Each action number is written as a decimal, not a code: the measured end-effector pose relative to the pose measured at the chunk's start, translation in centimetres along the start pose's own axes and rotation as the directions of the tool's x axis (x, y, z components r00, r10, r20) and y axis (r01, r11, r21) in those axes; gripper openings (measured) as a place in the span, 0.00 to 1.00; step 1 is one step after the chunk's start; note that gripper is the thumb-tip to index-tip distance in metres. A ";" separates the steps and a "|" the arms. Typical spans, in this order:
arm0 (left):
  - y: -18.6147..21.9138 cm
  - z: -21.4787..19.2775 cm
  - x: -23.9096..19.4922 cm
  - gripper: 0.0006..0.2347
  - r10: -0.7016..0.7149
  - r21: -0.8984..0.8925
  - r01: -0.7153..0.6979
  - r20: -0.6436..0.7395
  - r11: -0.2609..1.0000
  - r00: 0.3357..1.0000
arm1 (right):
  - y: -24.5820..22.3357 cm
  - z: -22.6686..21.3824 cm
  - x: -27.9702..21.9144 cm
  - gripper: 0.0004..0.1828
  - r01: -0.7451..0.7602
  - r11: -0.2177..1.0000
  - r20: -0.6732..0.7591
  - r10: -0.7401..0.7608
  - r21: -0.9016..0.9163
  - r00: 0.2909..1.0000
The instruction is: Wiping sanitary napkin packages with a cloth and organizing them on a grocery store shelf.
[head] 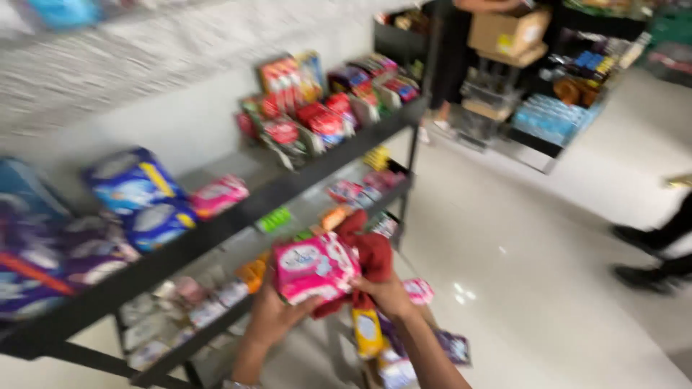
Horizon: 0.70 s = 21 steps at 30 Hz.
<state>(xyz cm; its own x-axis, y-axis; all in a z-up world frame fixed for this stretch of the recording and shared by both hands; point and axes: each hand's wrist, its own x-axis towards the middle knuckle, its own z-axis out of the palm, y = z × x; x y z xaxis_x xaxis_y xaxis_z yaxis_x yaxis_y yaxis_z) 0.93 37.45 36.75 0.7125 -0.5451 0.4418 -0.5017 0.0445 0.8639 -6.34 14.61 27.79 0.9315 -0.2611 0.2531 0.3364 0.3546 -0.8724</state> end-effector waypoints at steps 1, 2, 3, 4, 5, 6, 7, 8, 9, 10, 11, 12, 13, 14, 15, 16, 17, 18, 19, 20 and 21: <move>-0.3 -1.3 0.2 0.48 0.091 0.083 -0.089 -0.025 0.993 0.996 | -0.1 1.8 1.1 0.38 0.041 0.999 0.005 -0.041 0.008 0.999; 0.1 -1.9 0.0 0.48 0.095 0.077 -0.092 -0.033 0.993 0.995 | 0.0 2.8 1.4 0.38 0.041 0.999 0.010 -0.041 0.000 0.999; 0.5 -2.4 -0.1 0.48 0.156 0.213 -0.129 -0.112 0.968 0.981 | 0.2 3.6 1.7 0.37 0.055 0.998 -0.044 -0.057 -0.036 0.997; 0.9 -3.1 -0.4 0.47 0.220 0.356 -0.146 -0.179 0.923 0.959 | 0.6 4.6 1.9 0.36 0.066 0.996 -0.099 -0.072 -0.062 0.992; 1.2 -3.6 -0.7 0.47 0.220 0.360 -0.143 -0.182 0.922 0.958 | 1.2 5.3 2.0 0.36 0.064 0.996 -0.094 -0.070 -0.060 0.993; 1.4 -4.3 -0.6 0.47 0.183 0.358 -0.090 -0.236 0.929 0.954 | 1.8 5.9 2.7 0.34 0.082 0.990 -0.099 -0.094 -0.115 0.991; 1.5 -4.9 -0.5 0.46 0.146 0.353 -0.037 -0.289 0.935 0.946 | 2.3 6.4 3.4 0.33 0.100 0.980 -0.102 -0.118 -0.169 0.988; 1.3 -5.5 -0.5 0.46 0.156 0.357 -0.040 -0.300 0.933 0.941 | 2.1 6.8 4.1 0.33 0.107 0.980 -0.087 -0.123 -0.170 0.989; 1.1 -6.0 -0.5 0.47 0.071 0.214 -0.002 -0.314 0.977 0.947 | 1.7 6.9 4.8 0.33 0.102 0.969 -0.042 -0.114 -0.227 0.993; 0.8 -6.4 -0.3 0.47 -0.013 0.065 0.035 -0.310 0.997 0.951 | 1.4 7.0 5.6 0.33 0.101 0.954 -0.002 -0.106 -0.283 0.994; 0.0 -6.8 -0.1 0.47 -0.003 0.069 0.026 -0.318 0.997 0.948 | 0.5 6.8 6.6 0.33 0.111 0.953 0.010 -0.113 -0.282 0.994; -0.6 -7.3 -0.3 0.44 0.174 0.262 -0.101 -0.271 0.960 0.947 | -0.2 6.7 7.2 0.34 0.043 0.951 0.089 -0.016 -0.308 0.996; -1.3 -7.6 -0.4 0.42 0.335 0.439 -0.226 -0.189 0.870 0.923 | -0.9 6.5 7.8 0.34 -0.022 0.941 0.165 0.082 -0.338 0.983; -2.2 -7.7 -0.7 0.42 0.323 0.444 -0.213 -0.189 0.871 0.928 | -1.3 6.6 8.6 0.34 -0.034 0.944 0.165 0.093 -0.329 0.982; -3.1 -7.7 -1.0 0.41 0.313 0.452 -0.184 -0.227 0.873 0.922 | -1.7 6.7 9.3 0.35 -0.111 0.906 0.242 0.224 -0.409 0.944; -4.1 -7.5 -1.0 0.40 0.310 0.458 -0.161 -0.272 0.874 0.911 | -2.4 6.5 10.4 0.35 -0.164 0.852 0.309 0.351 -0.498 0.884; -5.3 -7.4 -1.3 0.40 0.306 0.461 -0.152 -0.279 0.874 0.910 | 1.7 3.6 11.2 0.35 -0.167 0.851 0.316 0.357 -0.497 0.879; -6.5 -7.6 -1.1 0.39 0.182 0.220 -0.100 -0.390 0.970 0.903 | 5.5 1.1 13.1 0.28 0.067 0.662 0.387 0.351 -0.747 0.852; -7.6 -8.0 -0.9 0.38 0.039 -0.041 -0.065 -0.462 0.997 0.886 | 9.4 -1.3 15.1 0.22 0.311 0.381 0.450 0.363 -0.871 0.816; -8.4 -7.6 0.0 0.38 0.058 -0.034 -0.086 -0.490 0.996 0.870 | 10.5 -2.8 17.0 0.22 0.346 0.369 0.476 0.361 -0.863 0.802; -9.4 -7.3 0.9 0.39 0.045 -0.073 -0.101 -0.544 0.992 0.838 | 11.6 -4.3 19.0 0.28 0.434 0.188 0.473 0.315 -0.881 0.823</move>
<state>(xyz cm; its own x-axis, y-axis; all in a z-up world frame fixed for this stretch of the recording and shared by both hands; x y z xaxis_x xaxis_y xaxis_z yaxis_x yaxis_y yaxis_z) 9.87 42.65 30.81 0.8412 0.0008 0.5408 -0.5339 0.1603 0.8302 14.64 9.92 20.70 0.9377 0.3214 0.1317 0.3464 -0.8374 -0.4227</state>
